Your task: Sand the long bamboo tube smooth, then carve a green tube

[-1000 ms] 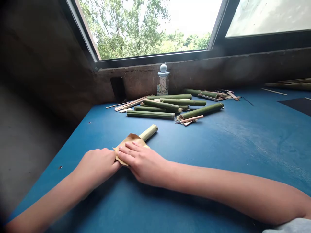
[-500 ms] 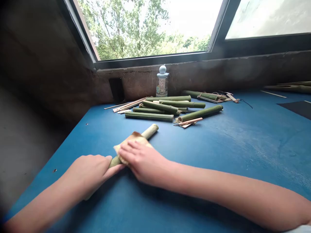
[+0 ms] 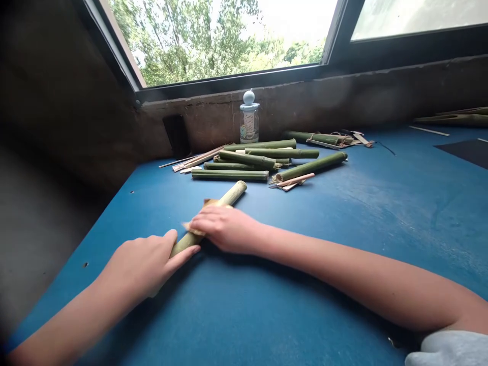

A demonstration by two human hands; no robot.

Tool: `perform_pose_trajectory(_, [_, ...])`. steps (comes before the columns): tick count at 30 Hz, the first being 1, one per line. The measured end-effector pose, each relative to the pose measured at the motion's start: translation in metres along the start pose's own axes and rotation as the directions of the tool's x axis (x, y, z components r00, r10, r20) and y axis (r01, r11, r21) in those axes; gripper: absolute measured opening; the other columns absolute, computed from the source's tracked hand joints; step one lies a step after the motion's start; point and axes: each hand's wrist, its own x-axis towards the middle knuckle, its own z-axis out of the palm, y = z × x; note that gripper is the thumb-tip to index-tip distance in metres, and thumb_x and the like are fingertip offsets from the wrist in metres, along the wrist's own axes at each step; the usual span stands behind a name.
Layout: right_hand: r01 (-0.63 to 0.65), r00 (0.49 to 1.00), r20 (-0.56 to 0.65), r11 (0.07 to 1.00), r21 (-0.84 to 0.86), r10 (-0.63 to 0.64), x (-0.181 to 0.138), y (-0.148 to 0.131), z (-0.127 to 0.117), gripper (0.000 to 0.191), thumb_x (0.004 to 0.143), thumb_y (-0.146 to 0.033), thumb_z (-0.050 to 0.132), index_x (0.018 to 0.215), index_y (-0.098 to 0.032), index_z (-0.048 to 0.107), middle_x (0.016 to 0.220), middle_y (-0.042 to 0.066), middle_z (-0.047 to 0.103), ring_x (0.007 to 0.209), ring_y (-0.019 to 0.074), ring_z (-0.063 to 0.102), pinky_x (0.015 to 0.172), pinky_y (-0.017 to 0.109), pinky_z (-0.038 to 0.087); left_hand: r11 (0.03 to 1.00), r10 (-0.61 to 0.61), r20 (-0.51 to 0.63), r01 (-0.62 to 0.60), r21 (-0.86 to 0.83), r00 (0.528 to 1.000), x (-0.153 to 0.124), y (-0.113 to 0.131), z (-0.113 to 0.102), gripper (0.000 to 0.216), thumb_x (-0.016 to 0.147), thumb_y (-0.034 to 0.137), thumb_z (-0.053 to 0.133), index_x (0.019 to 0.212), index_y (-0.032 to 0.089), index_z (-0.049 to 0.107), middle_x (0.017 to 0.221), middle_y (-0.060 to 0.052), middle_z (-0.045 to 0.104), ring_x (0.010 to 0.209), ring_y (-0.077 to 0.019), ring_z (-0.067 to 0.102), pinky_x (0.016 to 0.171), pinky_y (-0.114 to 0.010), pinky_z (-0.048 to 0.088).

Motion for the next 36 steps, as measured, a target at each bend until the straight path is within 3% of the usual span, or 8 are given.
perform_pose_trajectory(6, [-0.225, 0.974, -0.049, 0.971, -0.082, 0.222, -0.020, 0.080, -0.024, 0.030, 0.099, -0.027, 0.047, 0.120, -0.015, 0.065, 0.121, 0.014, 0.068, 0.118, 0.0258, 0.059, 0.102, 0.047, 0.048, 0.998, 0.003, 0.077, -0.008, 0.057, 0.997, -0.012, -0.002, 0.005, 0.051, 0.097, 0.054, 0.029, 0.088, 0.016, 0.062, 0.074, -0.012, 0.070, 0.072, -0.0325, 0.070, 0.058, -0.037, 0.047])
perform_pose_trajectory(14, [0.098, 0.994, 0.032, 0.980, 0.171, -0.105, 0.009, -0.022, 0.007, 0.034, 0.101, -0.029, 0.043, 0.125, -0.013, 0.062, 0.129, 0.011, 0.066, 0.124, 0.0187, 0.057, 0.112, 0.036, 0.041, 0.992, 0.091, 0.022, -0.093, 0.089, 0.996, -0.010, 0.002, 0.009, 0.050, 0.099, 0.041, 0.025, 0.093, 0.016, 0.068, 0.082, -0.015, 0.073, 0.076, -0.0316, 0.072, 0.062, -0.037, 0.050])
perform_pose_trajectory(17, [0.128, 0.988, 0.072, 0.980, 0.150, -0.140, 0.005, 0.001, -0.002, 0.035, 0.101, -0.027, 0.043, 0.127, -0.013, 0.061, 0.132, 0.010, 0.064, 0.127, 0.0186, 0.056, 0.114, 0.037, 0.038, 0.992, 0.093, 0.037, -0.096, 0.087, 0.995, -0.010, 0.002, 0.008, 0.055, 0.100, 0.046, 0.023, 0.090, 0.016, 0.068, 0.079, -0.015, 0.072, 0.077, -0.0331, 0.072, 0.062, -0.039, 0.051])
perform_pose_trajectory(22, [-0.168, 0.984, 0.052, 0.984, -0.066, 0.172, -0.015, 0.077, -0.024, 0.037, 0.102, -0.032, 0.041, 0.126, -0.014, 0.064, 0.125, 0.013, 0.067, 0.123, 0.0229, 0.056, 0.110, 0.043, 0.041, 0.996, 0.065, 0.038, -0.068, 0.063, 0.997, -0.010, 0.005, 0.003, 0.060, 0.099, 0.051, 0.022, 0.084, 0.015, 0.067, 0.072, -0.013, 0.070, 0.073, -0.0339, 0.071, 0.059, -0.039, 0.050])
perform_pose_trajectory(25, [-0.165, 0.985, 0.046, 0.985, -0.047, 0.167, -0.011, 0.058, -0.017, 0.037, 0.101, -0.034, 0.044, 0.127, -0.015, 0.062, 0.125, 0.012, 0.067, 0.123, 0.0230, 0.056, 0.109, 0.044, 0.041, 0.996, 0.070, 0.012, -0.070, 0.058, 0.998, -0.012, 0.006, 0.004, 0.059, 0.099, 0.050, 0.023, 0.085, 0.014, 0.067, 0.072, -0.014, 0.070, 0.073, -0.0342, 0.071, 0.059, -0.039, 0.049])
perform_pose_trajectory(30, [0.087, 0.987, 0.123, 0.987, 0.133, -0.103, 0.012, -0.014, 0.007, 0.040, 0.101, -0.034, 0.044, 0.133, -0.014, 0.057, 0.133, 0.010, 0.064, 0.125, 0.0200, 0.056, 0.112, 0.039, 0.038, 0.992, 0.118, -0.010, -0.117, 0.053, 0.993, -0.013, 0.004, 0.008, 0.053, 0.100, 0.041, 0.024, 0.093, 0.017, 0.070, 0.083, -0.015, 0.073, 0.078, -0.0335, 0.072, 0.061, -0.038, 0.049])
perform_pose_trajectory(33, [0.146, 0.975, 0.143, 0.978, 0.152, -0.168, 0.012, 0.001, 0.003, 0.039, 0.101, -0.033, 0.045, 0.133, -0.013, 0.057, 0.135, 0.011, 0.063, 0.127, 0.0195, 0.055, 0.113, 0.038, 0.038, 0.993, 0.110, -0.017, -0.109, 0.044, 0.994, -0.012, 0.003, 0.007, 0.056, 0.099, 0.046, 0.024, 0.087, 0.017, 0.071, 0.078, -0.014, 0.073, 0.079, -0.0335, 0.072, 0.062, -0.039, 0.050])
perform_pose_trajectory(36, [0.022, 0.991, 0.129, 0.999, 0.048, -0.028, -0.001, 0.042, -0.011, 0.036, 0.101, -0.031, 0.045, 0.129, -0.016, 0.061, 0.130, 0.010, 0.066, 0.125, 0.0214, 0.056, 0.109, 0.042, 0.042, 0.997, 0.075, -0.030, -0.074, 0.036, 0.997, -0.013, 0.005, 0.006, 0.062, 0.098, 0.052, 0.023, 0.082, 0.015, 0.070, 0.073, -0.014, 0.072, 0.075, -0.0341, 0.072, 0.060, -0.039, 0.051])
